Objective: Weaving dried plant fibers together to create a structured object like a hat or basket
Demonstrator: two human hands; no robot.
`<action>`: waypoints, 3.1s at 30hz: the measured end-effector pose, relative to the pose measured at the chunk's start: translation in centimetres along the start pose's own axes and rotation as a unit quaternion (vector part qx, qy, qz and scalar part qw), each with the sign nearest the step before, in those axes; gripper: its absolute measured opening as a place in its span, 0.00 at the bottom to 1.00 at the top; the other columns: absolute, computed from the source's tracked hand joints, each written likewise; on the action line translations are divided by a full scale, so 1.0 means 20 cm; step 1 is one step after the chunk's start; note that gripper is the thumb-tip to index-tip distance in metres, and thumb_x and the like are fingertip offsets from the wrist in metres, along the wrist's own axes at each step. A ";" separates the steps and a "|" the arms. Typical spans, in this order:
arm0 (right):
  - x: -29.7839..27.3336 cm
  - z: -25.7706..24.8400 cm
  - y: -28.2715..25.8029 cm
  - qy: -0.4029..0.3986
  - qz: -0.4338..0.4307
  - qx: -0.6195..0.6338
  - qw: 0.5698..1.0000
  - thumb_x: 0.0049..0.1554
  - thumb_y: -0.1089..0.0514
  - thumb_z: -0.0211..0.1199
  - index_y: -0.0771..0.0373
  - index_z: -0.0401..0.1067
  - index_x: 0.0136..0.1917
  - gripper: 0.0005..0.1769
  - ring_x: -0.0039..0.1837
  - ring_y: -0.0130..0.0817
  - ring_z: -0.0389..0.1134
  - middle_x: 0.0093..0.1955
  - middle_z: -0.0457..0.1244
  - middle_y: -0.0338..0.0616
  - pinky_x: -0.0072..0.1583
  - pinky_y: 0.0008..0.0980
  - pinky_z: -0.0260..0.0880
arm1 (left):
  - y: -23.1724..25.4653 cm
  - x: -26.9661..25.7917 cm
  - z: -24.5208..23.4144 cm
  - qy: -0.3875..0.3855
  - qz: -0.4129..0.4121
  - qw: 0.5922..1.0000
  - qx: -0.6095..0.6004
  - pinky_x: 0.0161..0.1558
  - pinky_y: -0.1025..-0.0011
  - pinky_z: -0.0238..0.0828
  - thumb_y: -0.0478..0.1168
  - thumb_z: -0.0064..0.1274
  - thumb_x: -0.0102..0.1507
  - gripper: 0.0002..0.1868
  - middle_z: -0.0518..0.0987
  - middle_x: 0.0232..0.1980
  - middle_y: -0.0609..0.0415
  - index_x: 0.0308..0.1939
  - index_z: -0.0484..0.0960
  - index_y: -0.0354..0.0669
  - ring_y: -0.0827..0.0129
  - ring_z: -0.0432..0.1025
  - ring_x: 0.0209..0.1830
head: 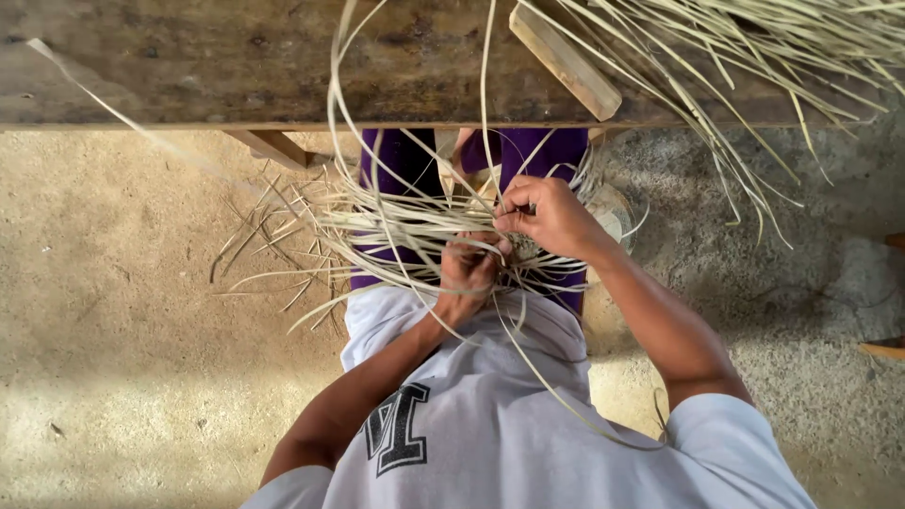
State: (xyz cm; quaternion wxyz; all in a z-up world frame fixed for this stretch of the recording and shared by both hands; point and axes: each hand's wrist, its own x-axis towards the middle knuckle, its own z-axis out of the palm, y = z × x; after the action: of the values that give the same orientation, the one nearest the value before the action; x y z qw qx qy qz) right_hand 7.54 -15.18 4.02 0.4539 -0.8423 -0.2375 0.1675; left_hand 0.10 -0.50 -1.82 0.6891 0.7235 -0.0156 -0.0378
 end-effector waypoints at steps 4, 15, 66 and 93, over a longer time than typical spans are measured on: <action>-0.03 -0.02 -0.11 0.006 -0.016 -0.027 0.999 0.50 0.57 0.65 0.60 0.72 0.28 0.11 0.37 0.32 0.62 0.34 0.63 0.37 0.45 0.32 0.58 | -0.09 0.01 0.02 -0.002 -0.071 0.993 -0.095 0.44 0.61 0.66 0.44 0.55 0.57 0.10 0.78 0.26 0.46 0.25 0.80 0.42 0.67 0.73 0.31; -0.32 0.08 -0.09 0.063 -0.099 -0.177 0.977 0.51 0.59 0.63 0.60 0.69 0.31 0.09 0.40 0.37 0.65 0.32 0.65 0.39 0.41 0.33 0.59 | -0.03 0.00 -0.02 -0.048 -0.085 0.983 -0.157 0.35 0.66 0.65 0.43 0.54 0.59 0.14 0.78 0.25 0.45 0.27 0.80 0.34 0.70 0.68 0.26; -0.46 0.23 0.13 0.224 -0.084 -0.456 0.857 0.52 0.64 0.56 0.55 0.68 0.34 0.07 0.28 0.28 0.60 0.31 0.54 0.32 0.35 0.27 0.56 | -0.11 0.13 0.04 -0.015 -0.069 0.990 -0.123 0.51 0.47 0.62 0.39 0.51 0.56 0.11 0.79 0.38 0.39 0.38 0.82 0.35 0.50 0.73 0.41; -0.41 0.27 -0.10 0.164 0.036 0.279 0.945 0.59 0.33 0.35 0.62 0.69 0.58 0.36 0.52 0.35 0.57 0.49 0.56 0.46 0.60 0.44 0.55 | -0.30 0.16 0.03 -0.091 0.010 0.987 -0.135 0.41 0.61 0.72 0.34 0.58 0.56 0.05 0.80 0.31 0.41 0.31 0.82 0.32 0.61 0.76 0.33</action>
State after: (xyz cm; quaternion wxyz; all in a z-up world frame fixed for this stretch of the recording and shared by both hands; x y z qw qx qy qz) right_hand -2.53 -14.99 3.44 0.6973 -0.7056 -0.0732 0.1027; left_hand 3.06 -1.06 -7.96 0.7762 0.6176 -0.0797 -0.0985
